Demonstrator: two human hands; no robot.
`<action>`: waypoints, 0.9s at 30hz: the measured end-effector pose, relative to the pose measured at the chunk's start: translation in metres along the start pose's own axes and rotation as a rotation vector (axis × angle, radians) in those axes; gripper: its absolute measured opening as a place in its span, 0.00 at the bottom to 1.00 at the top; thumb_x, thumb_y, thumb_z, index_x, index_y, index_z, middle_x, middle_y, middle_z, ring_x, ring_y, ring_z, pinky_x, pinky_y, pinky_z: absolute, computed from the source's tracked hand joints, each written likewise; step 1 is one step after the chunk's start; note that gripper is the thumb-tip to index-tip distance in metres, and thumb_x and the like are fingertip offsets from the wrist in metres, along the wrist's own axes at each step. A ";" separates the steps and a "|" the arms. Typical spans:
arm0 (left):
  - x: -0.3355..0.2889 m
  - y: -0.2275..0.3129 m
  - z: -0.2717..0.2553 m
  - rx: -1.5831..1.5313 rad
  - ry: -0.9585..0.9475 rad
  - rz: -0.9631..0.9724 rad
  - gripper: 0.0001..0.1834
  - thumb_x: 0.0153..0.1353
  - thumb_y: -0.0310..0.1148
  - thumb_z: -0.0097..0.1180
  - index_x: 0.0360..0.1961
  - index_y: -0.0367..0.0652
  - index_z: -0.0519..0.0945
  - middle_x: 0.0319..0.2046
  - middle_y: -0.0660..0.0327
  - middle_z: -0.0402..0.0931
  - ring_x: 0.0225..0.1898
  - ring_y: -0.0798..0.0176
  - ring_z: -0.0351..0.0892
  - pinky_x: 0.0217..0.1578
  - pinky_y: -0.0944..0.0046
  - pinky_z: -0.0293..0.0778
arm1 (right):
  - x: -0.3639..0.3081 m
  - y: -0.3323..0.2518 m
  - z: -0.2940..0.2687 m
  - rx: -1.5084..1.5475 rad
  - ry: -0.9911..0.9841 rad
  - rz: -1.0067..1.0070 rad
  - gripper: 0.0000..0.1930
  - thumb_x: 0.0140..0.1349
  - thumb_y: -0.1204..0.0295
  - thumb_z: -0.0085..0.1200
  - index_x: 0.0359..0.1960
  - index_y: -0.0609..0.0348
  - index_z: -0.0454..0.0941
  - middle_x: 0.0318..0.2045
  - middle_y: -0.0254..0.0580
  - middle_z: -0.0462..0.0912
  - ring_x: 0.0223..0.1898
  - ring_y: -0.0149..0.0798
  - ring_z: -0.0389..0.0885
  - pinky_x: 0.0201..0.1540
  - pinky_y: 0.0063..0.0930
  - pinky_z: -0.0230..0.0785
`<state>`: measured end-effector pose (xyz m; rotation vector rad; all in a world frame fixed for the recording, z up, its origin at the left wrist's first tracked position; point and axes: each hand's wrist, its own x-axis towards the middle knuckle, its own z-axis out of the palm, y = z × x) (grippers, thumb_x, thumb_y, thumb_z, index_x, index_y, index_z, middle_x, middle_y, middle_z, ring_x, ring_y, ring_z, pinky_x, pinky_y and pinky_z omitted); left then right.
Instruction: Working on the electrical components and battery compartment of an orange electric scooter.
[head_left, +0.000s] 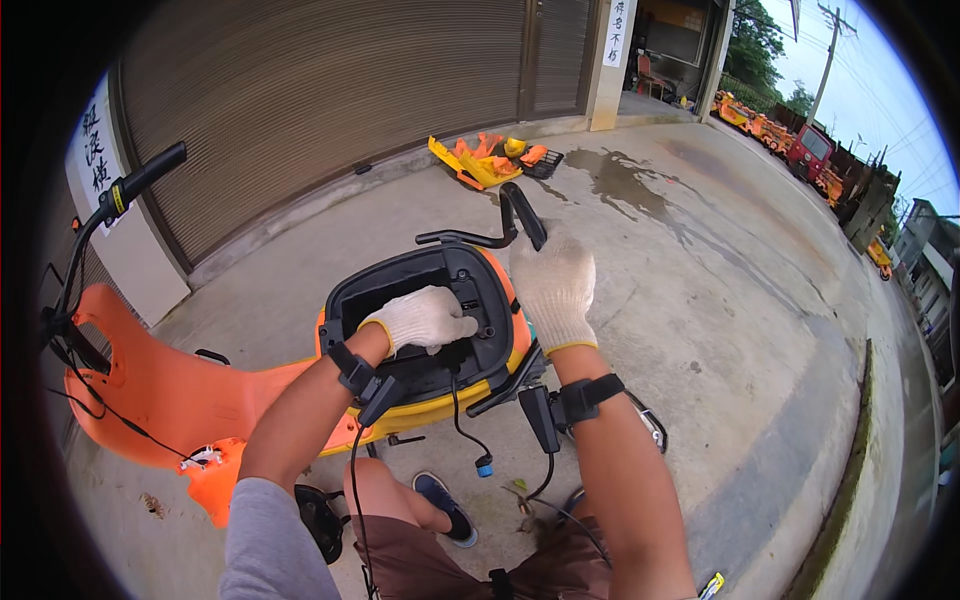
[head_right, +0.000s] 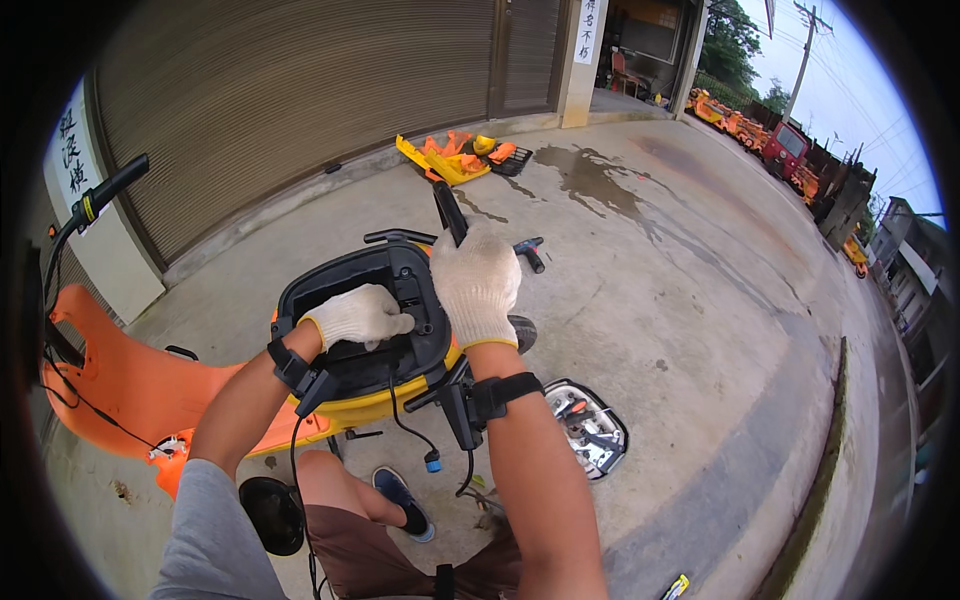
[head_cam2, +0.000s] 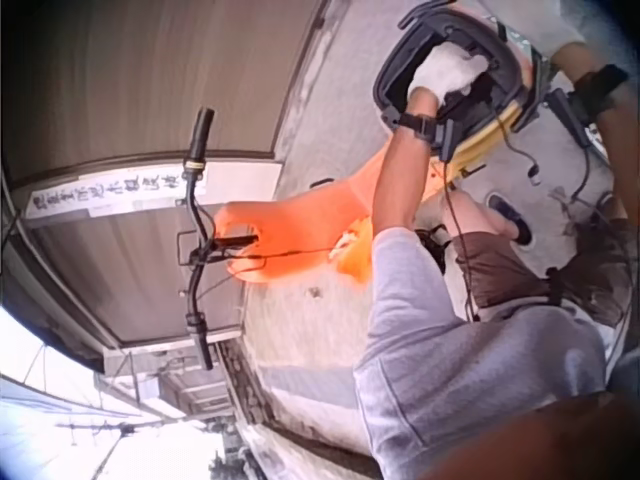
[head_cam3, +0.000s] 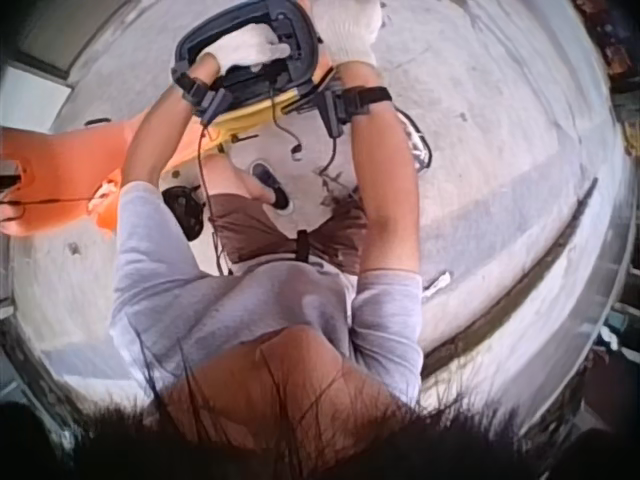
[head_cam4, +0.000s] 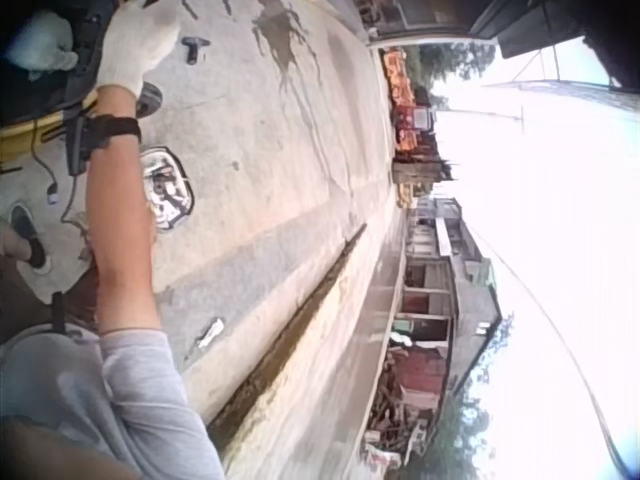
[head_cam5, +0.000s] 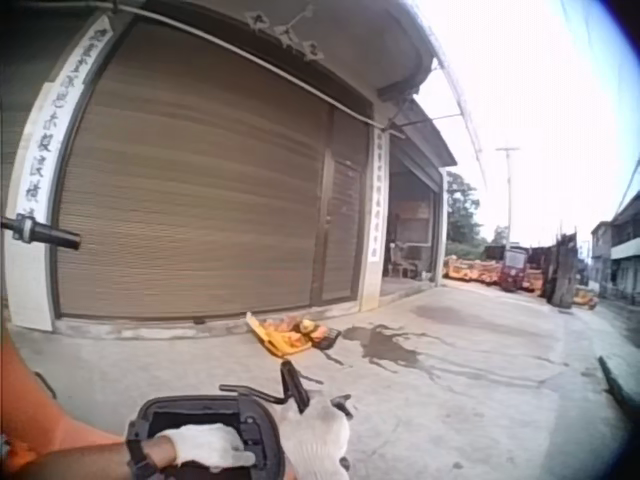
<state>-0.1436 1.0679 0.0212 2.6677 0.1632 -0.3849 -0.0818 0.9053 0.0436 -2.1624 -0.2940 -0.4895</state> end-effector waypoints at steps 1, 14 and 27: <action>0.002 0.000 -0.002 0.026 -0.020 -0.011 0.28 0.64 0.50 0.52 0.18 0.36 0.81 0.13 0.59 0.76 0.18 0.64 0.76 0.28 0.61 0.73 | 0.000 0.000 0.000 -0.008 0.002 0.010 0.15 0.61 0.61 0.54 0.41 0.58 0.83 0.31 0.57 0.85 0.37 0.59 0.86 0.42 0.48 0.78; 0.010 -0.010 -0.011 0.259 0.062 -0.078 0.28 0.57 0.59 0.58 0.29 0.39 0.86 0.23 0.54 0.81 0.28 0.54 0.81 0.33 0.56 0.75 | 0.000 0.002 0.002 0.007 -0.011 -0.025 0.18 0.60 0.62 0.53 0.44 0.61 0.83 0.28 0.57 0.85 0.35 0.57 0.86 0.41 0.45 0.77; -0.012 -0.004 0.013 -0.055 -0.104 -0.101 0.25 0.68 0.49 0.48 0.28 0.36 0.81 0.21 0.53 0.81 0.23 0.58 0.84 0.26 0.59 0.79 | -0.001 0.002 -0.001 0.028 0.005 -0.020 0.16 0.60 0.62 0.54 0.43 0.60 0.83 0.29 0.57 0.85 0.35 0.58 0.86 0.41 0.46 0.77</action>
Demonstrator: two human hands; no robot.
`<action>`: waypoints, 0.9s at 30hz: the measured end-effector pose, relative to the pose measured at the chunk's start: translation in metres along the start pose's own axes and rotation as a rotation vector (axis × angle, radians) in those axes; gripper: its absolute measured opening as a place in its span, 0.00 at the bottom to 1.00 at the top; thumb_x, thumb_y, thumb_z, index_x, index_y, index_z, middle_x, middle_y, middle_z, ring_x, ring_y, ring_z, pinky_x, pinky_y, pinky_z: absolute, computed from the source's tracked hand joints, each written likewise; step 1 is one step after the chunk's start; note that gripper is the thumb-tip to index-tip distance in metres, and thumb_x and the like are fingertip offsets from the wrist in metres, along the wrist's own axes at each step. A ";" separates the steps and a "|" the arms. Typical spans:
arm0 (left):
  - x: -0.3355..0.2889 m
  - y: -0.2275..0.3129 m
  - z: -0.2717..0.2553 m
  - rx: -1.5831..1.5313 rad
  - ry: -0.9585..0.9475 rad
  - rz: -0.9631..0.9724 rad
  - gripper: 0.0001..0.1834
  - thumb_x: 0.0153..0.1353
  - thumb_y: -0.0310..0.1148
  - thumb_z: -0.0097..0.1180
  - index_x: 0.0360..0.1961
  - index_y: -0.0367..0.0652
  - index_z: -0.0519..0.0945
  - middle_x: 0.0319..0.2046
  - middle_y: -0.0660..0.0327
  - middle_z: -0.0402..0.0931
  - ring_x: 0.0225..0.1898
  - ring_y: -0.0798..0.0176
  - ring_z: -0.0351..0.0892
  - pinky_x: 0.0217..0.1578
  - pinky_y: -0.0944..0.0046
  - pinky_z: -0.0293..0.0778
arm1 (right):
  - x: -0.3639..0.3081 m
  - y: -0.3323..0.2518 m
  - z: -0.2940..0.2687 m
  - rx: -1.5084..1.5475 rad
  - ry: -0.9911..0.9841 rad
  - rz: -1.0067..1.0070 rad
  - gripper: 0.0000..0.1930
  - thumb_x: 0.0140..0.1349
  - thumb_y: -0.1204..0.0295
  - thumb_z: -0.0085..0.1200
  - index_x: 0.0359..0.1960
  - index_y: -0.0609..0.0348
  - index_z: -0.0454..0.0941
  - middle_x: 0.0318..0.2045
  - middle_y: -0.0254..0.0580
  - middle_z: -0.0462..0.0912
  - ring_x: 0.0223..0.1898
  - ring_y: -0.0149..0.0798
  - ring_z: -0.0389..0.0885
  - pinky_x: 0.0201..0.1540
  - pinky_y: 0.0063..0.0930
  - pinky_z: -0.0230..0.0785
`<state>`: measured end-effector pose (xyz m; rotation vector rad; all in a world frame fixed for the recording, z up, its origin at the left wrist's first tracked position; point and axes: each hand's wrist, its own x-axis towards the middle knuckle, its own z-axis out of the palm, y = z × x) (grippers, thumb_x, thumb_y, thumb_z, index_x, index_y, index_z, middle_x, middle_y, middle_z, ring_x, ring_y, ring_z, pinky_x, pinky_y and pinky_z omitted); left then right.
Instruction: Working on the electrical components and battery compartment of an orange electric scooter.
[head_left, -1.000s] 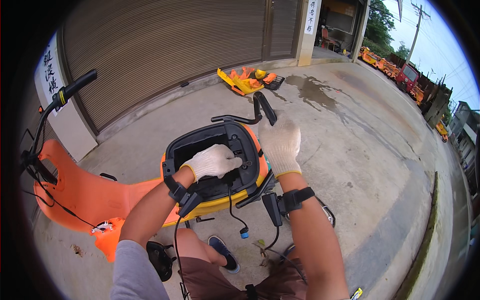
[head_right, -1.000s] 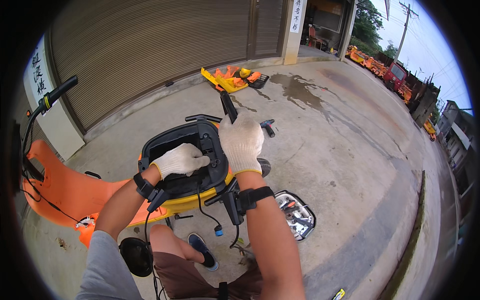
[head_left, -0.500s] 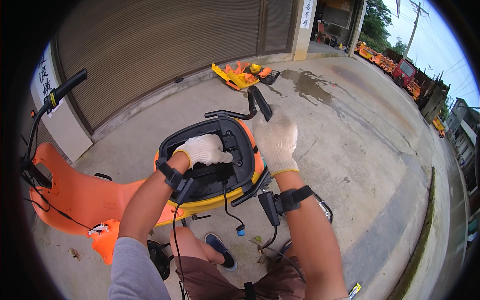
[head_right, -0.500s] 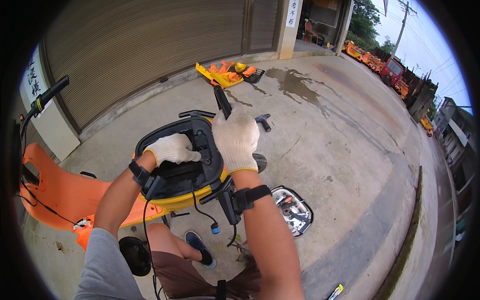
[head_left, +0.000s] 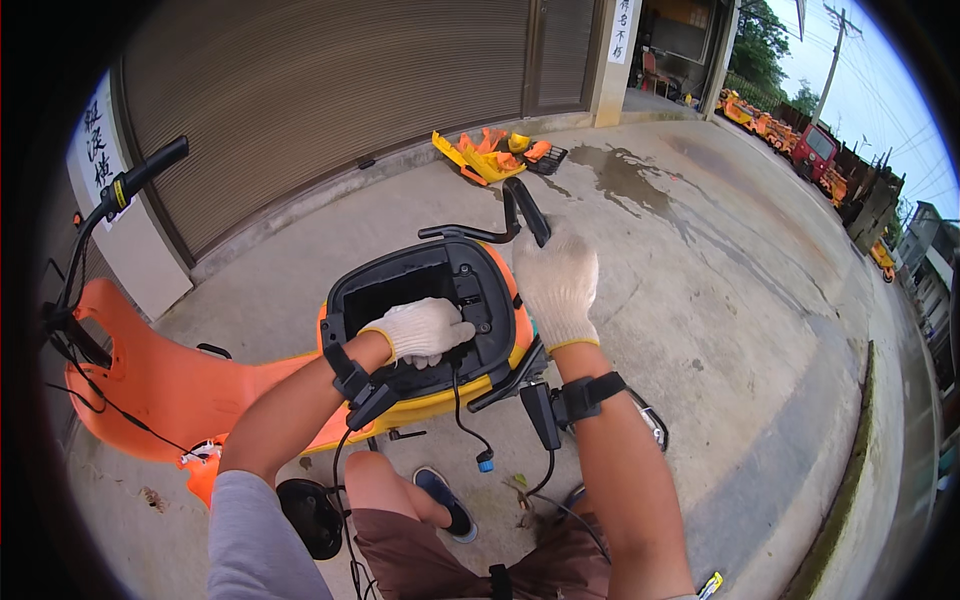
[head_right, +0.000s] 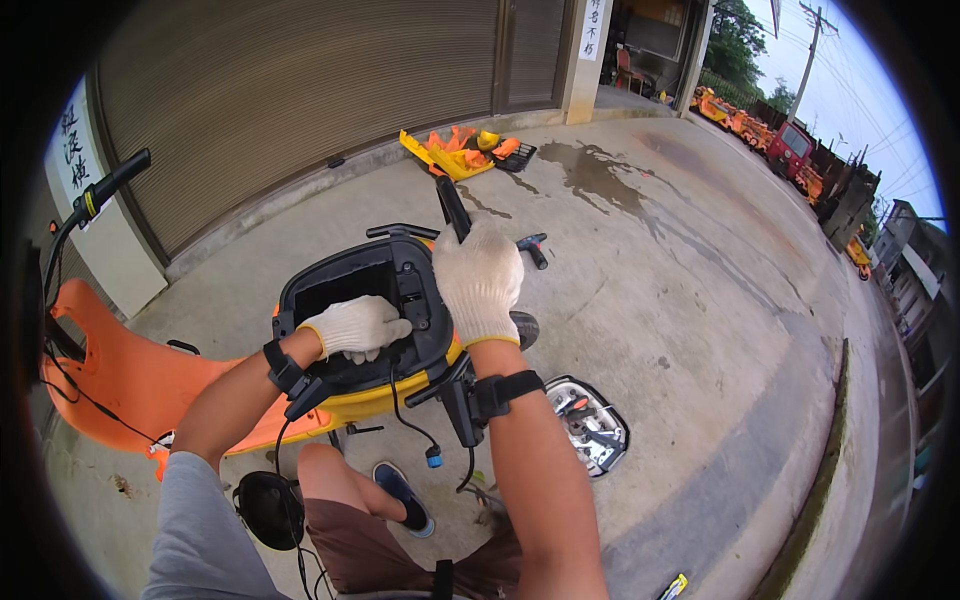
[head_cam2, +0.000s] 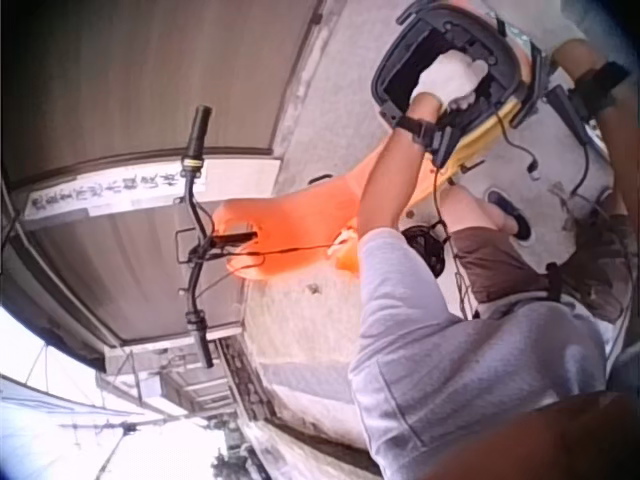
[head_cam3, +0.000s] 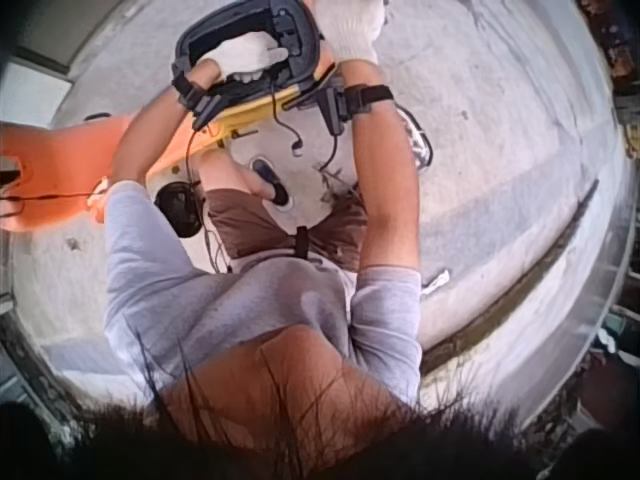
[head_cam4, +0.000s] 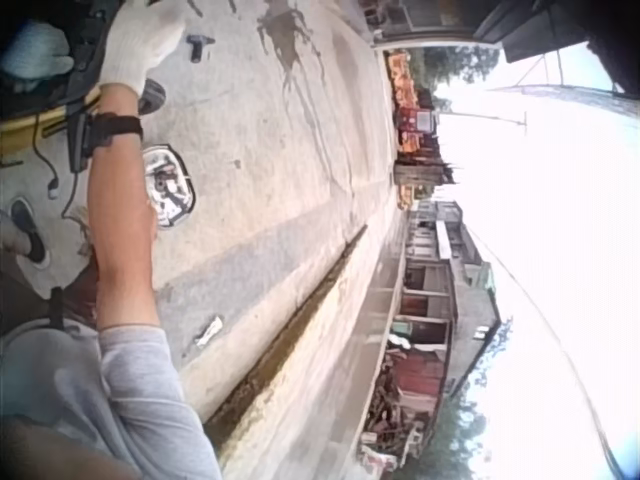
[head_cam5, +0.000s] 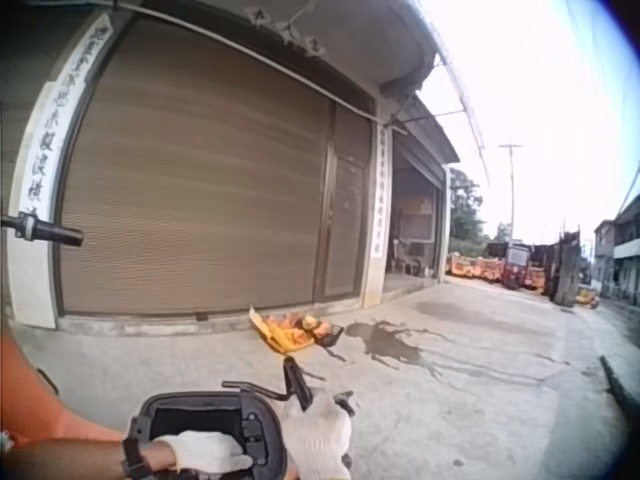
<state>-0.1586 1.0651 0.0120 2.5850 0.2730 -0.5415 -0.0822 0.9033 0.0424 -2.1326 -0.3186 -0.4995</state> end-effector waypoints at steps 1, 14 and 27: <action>-0.005 0.000 0.010 -0.203 -0.053 0.027 0.24 0.70 0.44 0.45 0.24 0.34 0.77 0.17 0.54 0.79 0.17 0.63 0.81 0.19 0.64 0.78 | 0.000 -0.001 0.000 -0.008 0.002 0.011 0.16 0.61 0.61 0.54 0.42 0.59 0.82 0.31 0.57 0.85 0.38 0.58 0.86 0.43 0.46 0.78; 0.012 0.023 0.090 -1.501 0.075 -0.092 0.12 0.73 0.33 0.44 0.39 0.35 0.73 0.35 0.46 0.81 0.28 0.52 0.83 0.26 0.54 0.79 | 0.000 -0.004 -0.012 -0.012 -0.096 0.087 0.16 0.61 0.59 0.55 0.40 0.61 0.80 0.33 0.59 0.85 0.40 0.60 0.85 0.46 0.49 0.77; 0.004 -0.006 -0.001 -0.108 0.158 0.196 0.28 0.65 0.49 0.51 0.25 0.31 0.81 0.16 0.51 0.75 0.20 0.56 0.77 0.29 0.55 0.72 | 0.000 -0.002 -0.003 -0.011 -0.044 0.048 0.16 0.60 0.61 0.53 0.44 0.58 0.82 0.33 0.57 0.86 0.38 0.58 0.86 0.44 0.49 0.78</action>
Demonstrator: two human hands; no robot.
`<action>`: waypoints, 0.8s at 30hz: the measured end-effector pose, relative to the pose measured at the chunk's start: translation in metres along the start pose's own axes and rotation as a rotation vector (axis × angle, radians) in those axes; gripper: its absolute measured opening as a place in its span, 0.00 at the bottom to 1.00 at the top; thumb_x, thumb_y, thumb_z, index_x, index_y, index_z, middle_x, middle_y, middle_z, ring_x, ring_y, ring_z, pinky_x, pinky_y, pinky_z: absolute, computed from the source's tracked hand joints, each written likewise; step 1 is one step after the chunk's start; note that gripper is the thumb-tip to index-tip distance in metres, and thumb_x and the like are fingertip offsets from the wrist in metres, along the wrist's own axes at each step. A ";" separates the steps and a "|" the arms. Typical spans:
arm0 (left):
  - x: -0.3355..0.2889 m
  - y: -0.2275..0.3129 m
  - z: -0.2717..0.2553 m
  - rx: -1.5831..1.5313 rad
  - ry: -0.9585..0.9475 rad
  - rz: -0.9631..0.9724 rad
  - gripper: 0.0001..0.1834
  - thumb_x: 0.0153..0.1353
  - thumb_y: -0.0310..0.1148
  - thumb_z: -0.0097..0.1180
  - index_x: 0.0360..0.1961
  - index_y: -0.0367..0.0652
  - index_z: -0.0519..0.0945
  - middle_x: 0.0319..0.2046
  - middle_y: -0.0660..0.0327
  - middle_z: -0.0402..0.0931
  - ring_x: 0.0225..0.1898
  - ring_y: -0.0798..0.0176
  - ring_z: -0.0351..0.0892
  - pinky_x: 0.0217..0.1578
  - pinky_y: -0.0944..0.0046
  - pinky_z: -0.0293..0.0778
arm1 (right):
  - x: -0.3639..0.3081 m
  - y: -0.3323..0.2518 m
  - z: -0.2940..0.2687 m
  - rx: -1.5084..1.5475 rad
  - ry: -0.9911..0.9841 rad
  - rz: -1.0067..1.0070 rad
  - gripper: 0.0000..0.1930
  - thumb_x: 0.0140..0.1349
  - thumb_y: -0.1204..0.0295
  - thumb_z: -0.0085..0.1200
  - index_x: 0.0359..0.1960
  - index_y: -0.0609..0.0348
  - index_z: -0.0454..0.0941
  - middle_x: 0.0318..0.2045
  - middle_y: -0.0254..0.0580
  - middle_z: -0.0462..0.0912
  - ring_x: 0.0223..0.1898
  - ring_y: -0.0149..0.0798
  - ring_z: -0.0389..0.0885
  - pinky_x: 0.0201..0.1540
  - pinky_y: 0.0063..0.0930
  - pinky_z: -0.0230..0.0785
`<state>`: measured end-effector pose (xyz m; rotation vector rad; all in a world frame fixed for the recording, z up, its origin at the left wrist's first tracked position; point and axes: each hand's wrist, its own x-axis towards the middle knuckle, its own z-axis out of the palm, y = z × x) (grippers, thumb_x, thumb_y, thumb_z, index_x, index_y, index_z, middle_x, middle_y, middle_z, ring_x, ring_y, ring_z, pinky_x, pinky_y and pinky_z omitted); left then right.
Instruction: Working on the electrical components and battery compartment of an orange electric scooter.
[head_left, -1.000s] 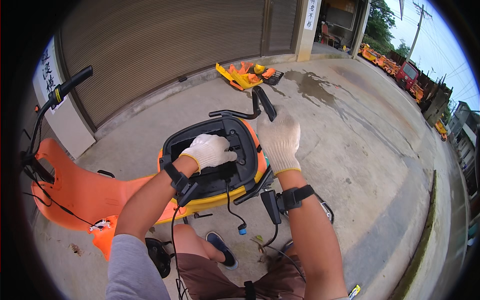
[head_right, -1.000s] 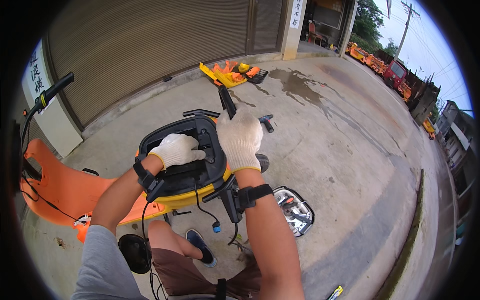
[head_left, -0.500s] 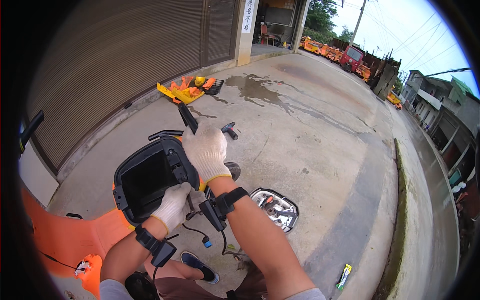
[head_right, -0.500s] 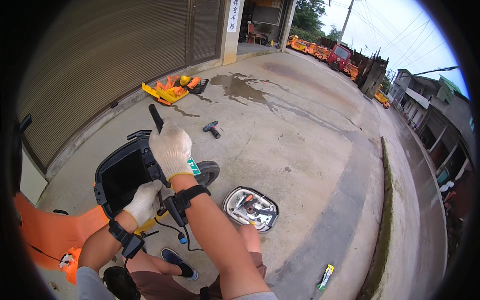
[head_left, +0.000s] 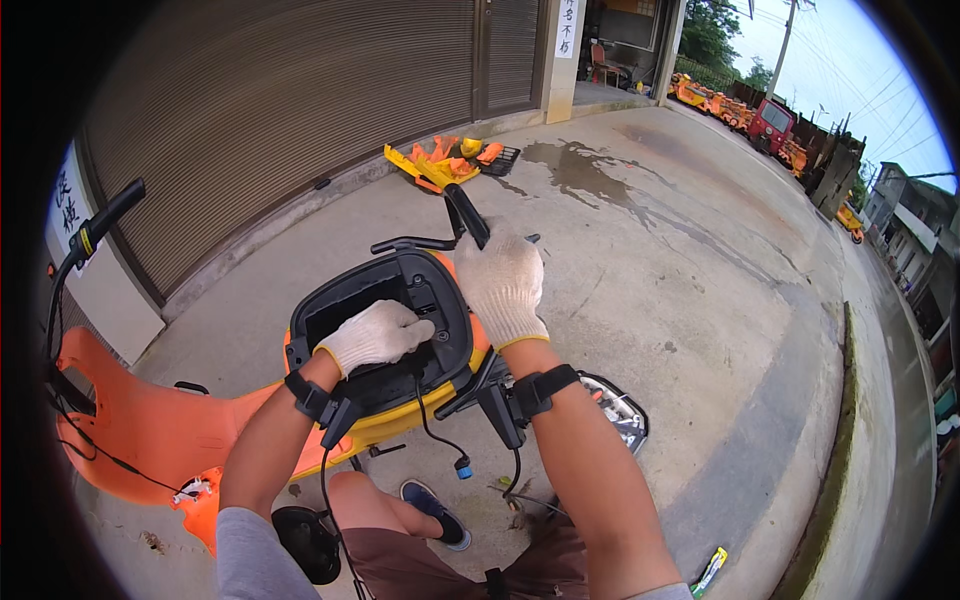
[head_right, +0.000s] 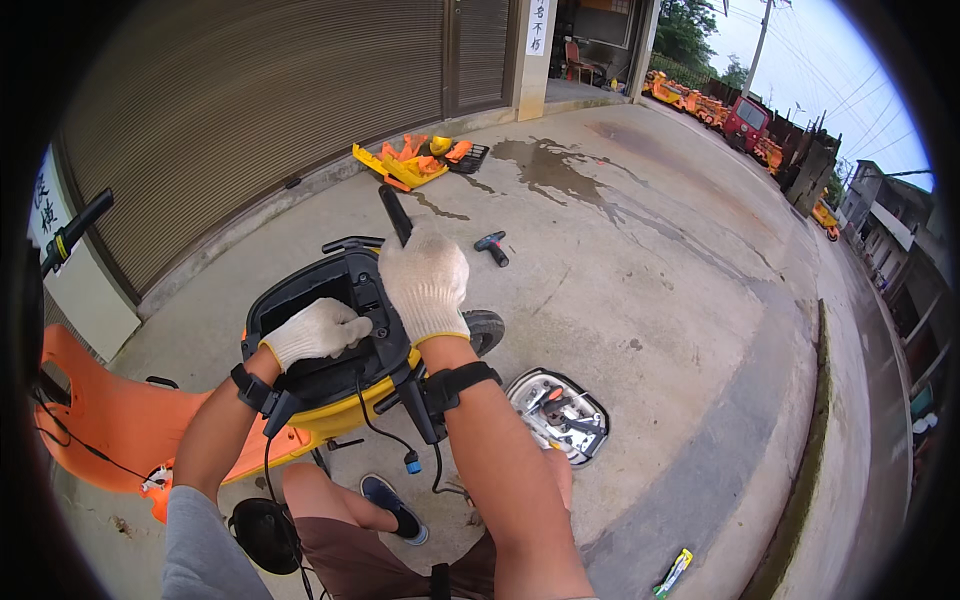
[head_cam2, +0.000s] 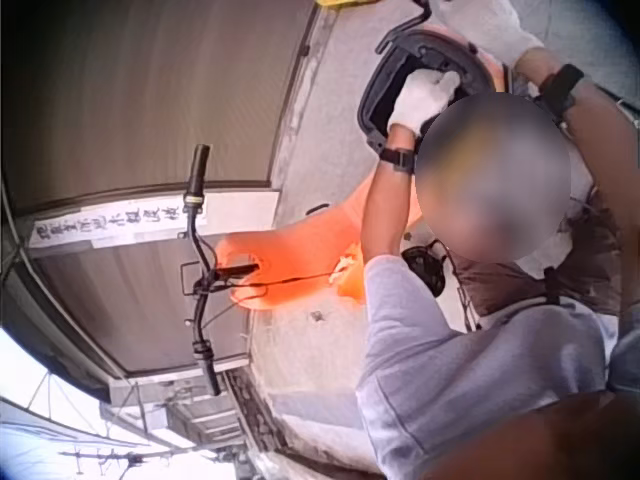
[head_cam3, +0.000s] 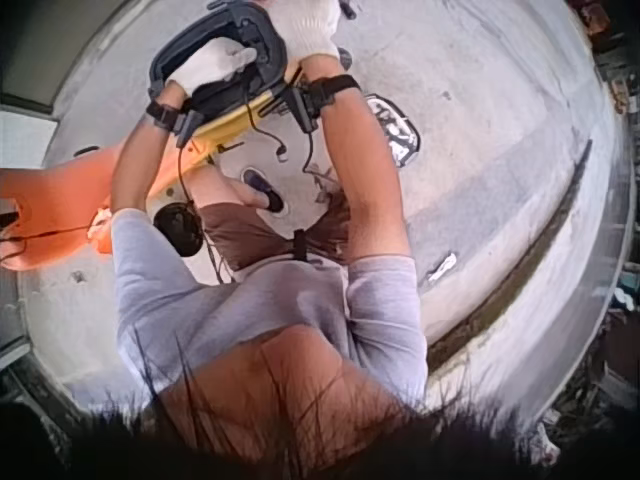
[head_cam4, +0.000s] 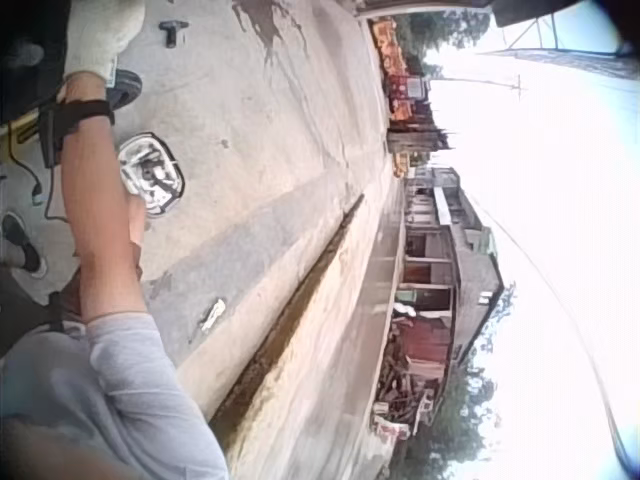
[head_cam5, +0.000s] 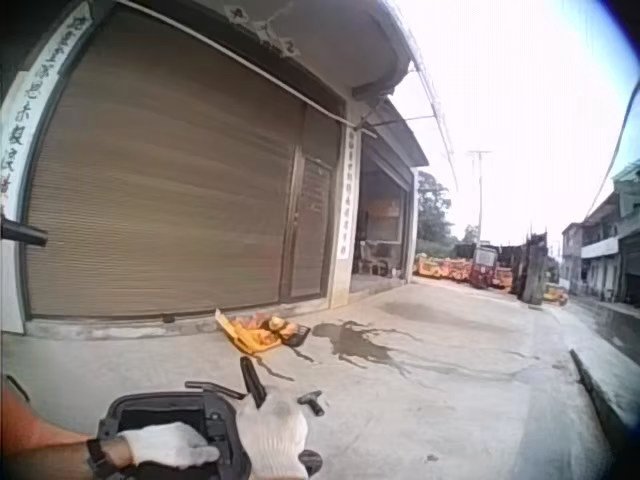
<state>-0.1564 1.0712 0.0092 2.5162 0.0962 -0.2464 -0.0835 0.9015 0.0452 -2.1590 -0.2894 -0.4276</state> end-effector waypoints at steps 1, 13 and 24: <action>0.004 -0.001 -0.003 0.135 0.023 0.072 0.27 0.66 0.50 0.54 0.23 0.32 0.81 0.14 0.56 0.74 0.17 0.63 0.74 0.25 0.60 0.71 | -0.001 0.000 0.000 -0.036 0.007 -0.001 0.16 0.60 0.62 0.53 0.43 0.58 0.83 0.33 0.57 0.86 0.38 0.58 0.86 0.44 0.49 0.78; 0.023 0.005 -0.009 0.486 0.089 0.167 0.25 0.61 0.53 0.54 0.31 0.39 0.86 0.31 0.46 0.82 0.36 0.41 0.82 0.41 0.48 0.76 | -0.002 0.003 0.003 -0.015 0.056 -0.057 0.16 0.61 0.61 0.54 0.41 0.61 0.81 0.31 0.58 0.85 0.36 0.59 0.86 0.42 0.47 0.78; -0.005 0.004 0.021 0.261 0.124 0.137 0.24 0.70 0.50 0.45 0.35 0.38 0.81 0.24 0.55 0.80 0.27 0.53 0.83 0.34 0.52 0.78 | -0.002 0.000 0.001 0.015 0.021 -0.018 0.16 0.61 0.61 0.54 0.43 0.60 0.82 0.31 0.58 0.85 0.38 0.59 0.86 0.43 0.48 0.78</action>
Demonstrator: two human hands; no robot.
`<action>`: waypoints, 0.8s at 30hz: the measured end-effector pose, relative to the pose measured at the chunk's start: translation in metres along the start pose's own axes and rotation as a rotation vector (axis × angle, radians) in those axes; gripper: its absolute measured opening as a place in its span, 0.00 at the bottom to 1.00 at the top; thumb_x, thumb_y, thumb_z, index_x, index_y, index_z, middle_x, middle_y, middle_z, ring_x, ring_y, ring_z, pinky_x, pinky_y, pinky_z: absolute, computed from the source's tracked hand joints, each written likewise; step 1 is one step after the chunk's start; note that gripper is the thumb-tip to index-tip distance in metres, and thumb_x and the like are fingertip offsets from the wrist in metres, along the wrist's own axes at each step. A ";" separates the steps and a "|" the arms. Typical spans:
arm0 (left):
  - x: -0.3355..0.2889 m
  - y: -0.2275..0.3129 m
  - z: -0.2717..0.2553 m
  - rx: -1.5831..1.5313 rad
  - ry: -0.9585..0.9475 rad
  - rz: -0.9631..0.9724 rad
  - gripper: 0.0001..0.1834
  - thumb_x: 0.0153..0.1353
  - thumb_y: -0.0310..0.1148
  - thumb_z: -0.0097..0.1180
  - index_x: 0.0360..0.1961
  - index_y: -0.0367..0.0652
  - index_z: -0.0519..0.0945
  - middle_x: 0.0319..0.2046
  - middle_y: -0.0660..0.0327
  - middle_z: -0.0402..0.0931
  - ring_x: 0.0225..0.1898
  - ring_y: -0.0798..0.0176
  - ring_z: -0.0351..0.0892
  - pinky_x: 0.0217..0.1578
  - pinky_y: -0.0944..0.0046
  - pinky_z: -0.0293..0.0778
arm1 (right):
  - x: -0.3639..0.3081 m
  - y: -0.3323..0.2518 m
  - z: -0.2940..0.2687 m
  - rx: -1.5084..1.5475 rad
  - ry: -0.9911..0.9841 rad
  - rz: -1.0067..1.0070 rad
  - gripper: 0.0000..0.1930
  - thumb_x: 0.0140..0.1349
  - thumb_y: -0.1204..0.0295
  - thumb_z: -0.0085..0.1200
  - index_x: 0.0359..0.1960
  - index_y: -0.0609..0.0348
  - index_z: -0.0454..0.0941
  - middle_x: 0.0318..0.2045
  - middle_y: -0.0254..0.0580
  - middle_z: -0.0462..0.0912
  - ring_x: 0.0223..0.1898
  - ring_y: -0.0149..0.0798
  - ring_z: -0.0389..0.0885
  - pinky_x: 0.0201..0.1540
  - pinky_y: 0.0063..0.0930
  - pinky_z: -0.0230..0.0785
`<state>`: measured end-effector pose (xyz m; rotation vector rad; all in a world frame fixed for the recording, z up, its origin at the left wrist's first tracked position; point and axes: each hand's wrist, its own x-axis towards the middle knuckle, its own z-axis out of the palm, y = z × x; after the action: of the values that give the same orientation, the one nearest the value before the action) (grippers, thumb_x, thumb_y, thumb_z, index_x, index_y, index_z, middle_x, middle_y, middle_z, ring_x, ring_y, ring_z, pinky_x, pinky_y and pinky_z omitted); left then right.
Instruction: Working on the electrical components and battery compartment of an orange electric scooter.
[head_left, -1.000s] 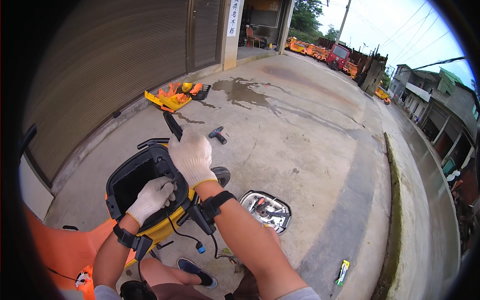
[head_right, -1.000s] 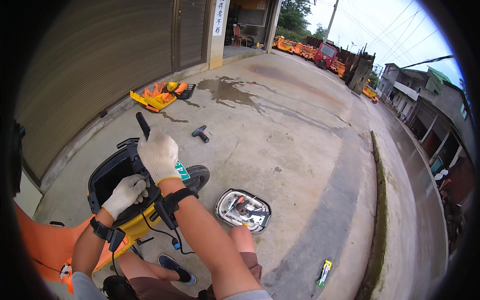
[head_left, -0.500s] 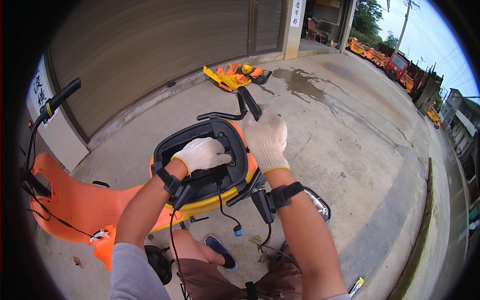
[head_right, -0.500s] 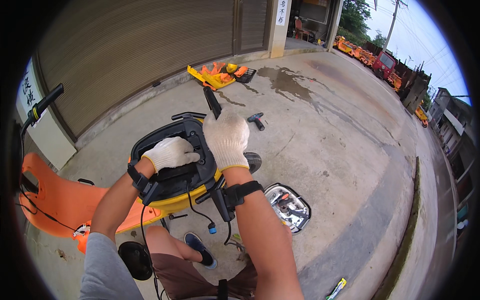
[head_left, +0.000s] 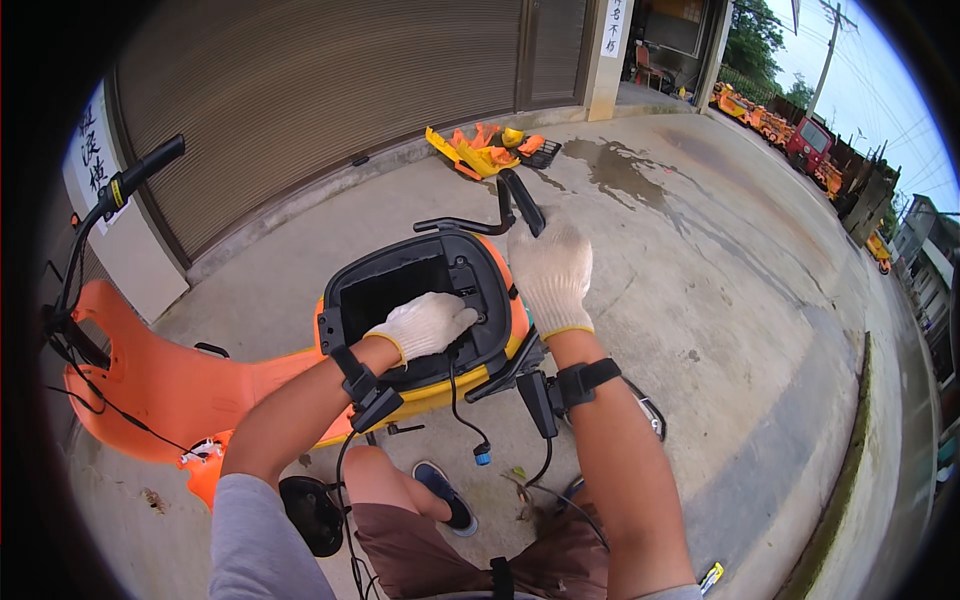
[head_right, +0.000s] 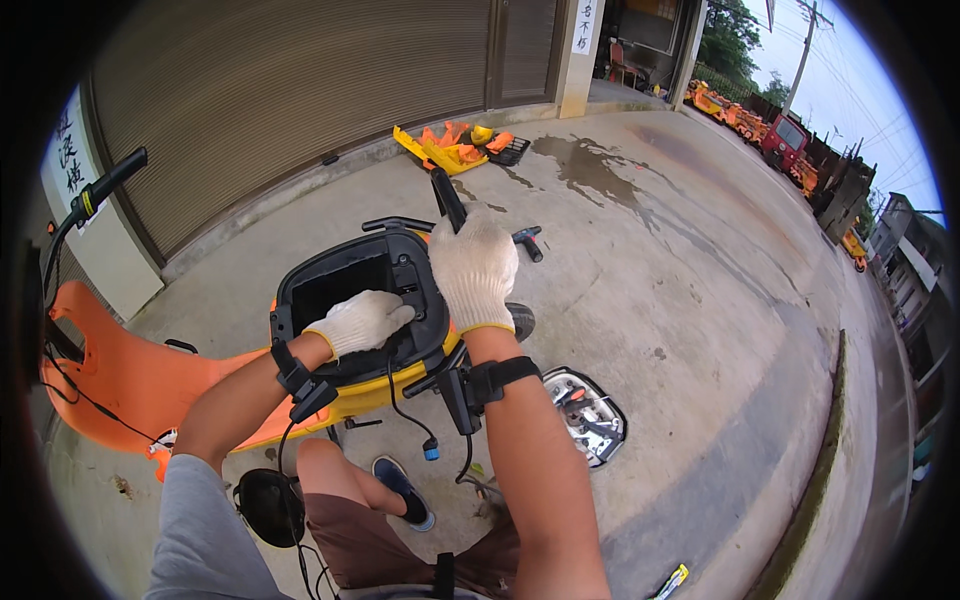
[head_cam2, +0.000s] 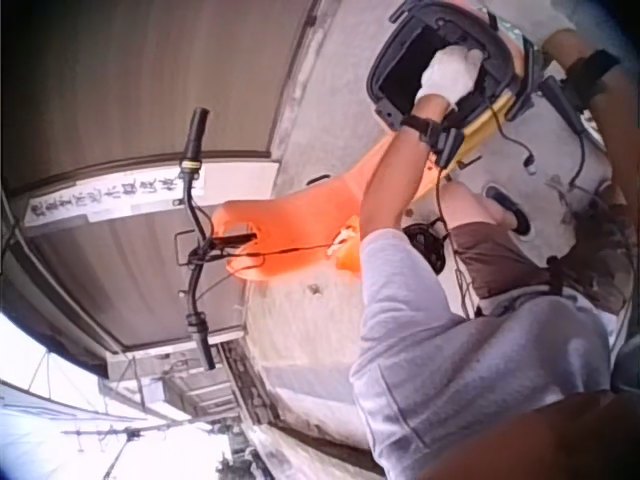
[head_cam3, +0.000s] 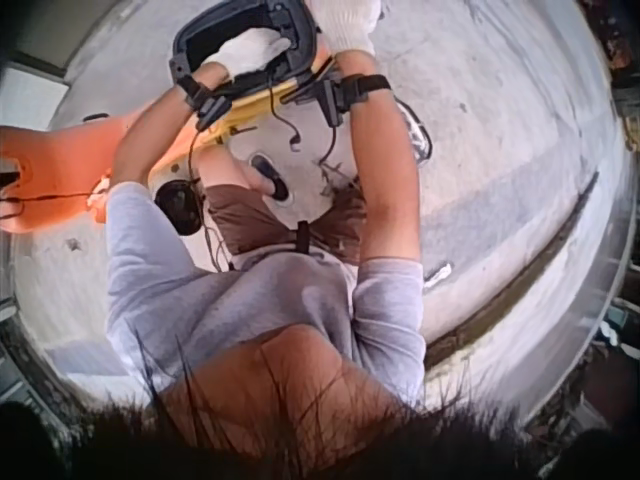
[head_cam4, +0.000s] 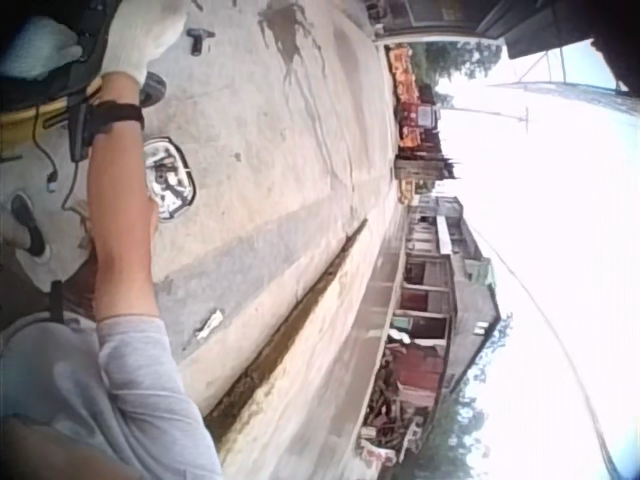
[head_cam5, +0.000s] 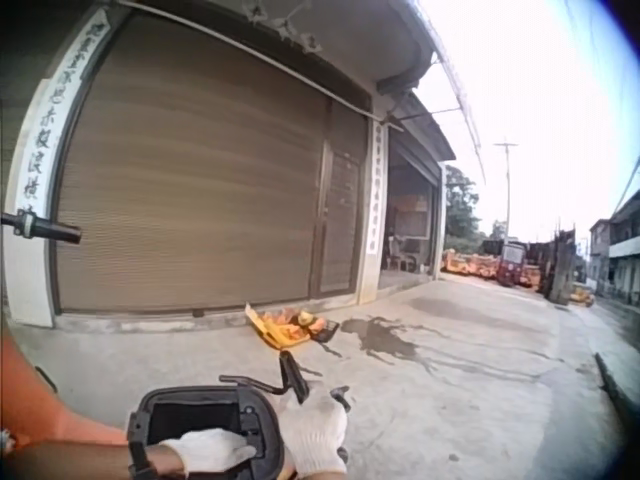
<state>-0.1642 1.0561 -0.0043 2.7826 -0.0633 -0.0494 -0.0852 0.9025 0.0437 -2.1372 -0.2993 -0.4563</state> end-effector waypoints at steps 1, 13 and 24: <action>-0.003 0.005 0.007 -0.166 -0.090 -0.178 0.21 0.72 0.46 0.43 0.38 0.39 0.77 0.21 0.58 0.78 0.21 0.61 0.81 0.26 0.57 0.78 | 0.001 0.000 0.000 -0.010 0.012 0.000 0.16 0.61 0.61 0.54 0.43 0.60 0.82 0.31 0.58 0.85 0.38 0.59 0.86 0.43 0.48 0.78; -0.010 0.054 0.063 -1.367 0.211 -0.646 0.13 0.72 0.39 0.42 0.41 0.39 0.71 0.27 0.55 0.80 0.21 0.61 0.82 0.17 0.65 0.76 | -0.001 0.003 0.004 -0.030 0.044 -0.004 0.18 0.59 0.61 0.54 0.45 0.59 0.84 0.28 0.56 0.85 0.35 0.55 0.86 0.41 0.44 0.77; 0.014 -0.016 -0.014 -0.475 -0.044 -0.183 0.17 0.65 0.41 0.53 0.32 0.37 0.84 0.21 0.63 0.79 0.20 0.73 0.73 0.22 0.69 0.71 | -0.002 0.004 0.001 0.009 0.038 -0.026 0.16 0.61 0.61 0.54 0.42 0.58 0.83 0.32 0.55 0.85 0.38 0.57 0.86 0.43 0.47 0.77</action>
<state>-0.1489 1.0754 0.0025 2.3051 0.1714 -0.1509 -0.0853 0.9013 0.0398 -2.1153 -0.3072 -0.5094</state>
